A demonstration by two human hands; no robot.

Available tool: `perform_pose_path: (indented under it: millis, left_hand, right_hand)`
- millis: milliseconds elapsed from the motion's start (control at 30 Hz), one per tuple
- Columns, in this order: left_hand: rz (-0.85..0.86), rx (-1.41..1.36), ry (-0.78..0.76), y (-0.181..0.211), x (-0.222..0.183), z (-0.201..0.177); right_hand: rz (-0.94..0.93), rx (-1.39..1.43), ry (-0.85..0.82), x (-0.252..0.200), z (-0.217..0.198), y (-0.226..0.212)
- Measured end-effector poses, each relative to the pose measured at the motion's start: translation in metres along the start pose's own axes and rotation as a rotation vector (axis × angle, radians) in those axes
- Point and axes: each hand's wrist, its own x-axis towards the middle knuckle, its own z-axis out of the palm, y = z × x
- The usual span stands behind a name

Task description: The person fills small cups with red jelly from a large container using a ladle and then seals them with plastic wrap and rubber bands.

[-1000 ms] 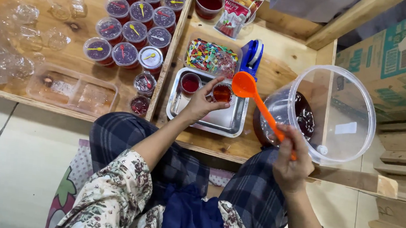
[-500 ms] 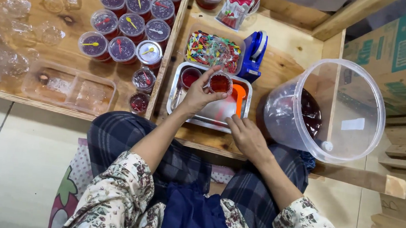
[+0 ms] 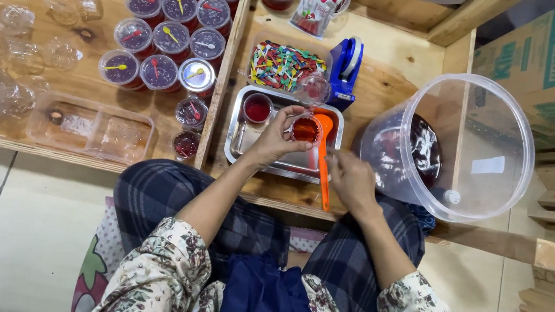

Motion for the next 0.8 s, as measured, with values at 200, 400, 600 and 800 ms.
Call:
perform_pose_path:
  millis: [200, 400, 600, 800]
  left_hand:
    - [-0.054, -0.012, -0.054, 0.009, -0.007, 0.01]
    - [-0.045, 0.027, -0.034, 0.027, -0.015, 0.021]
    - [-0.013, 0.102, -0.042, 0.046, -0.007, 0.035]
    - [0.022, 0.131, -0.095, 0.088, 0.007, 0.103]
  right_hand:
    - [0.313, 0.813, 0.077, 0.06, -0.021, -0.009]
    - [0.458, 0.712, -0.065, 0.05, 0.036, 0.024]
    - [0.488, 0.203, -0.405, 0.048, 0.085, 0.032]
    - [0.521, 0.037, -0.473, 0.054, 0.117, 0.037]
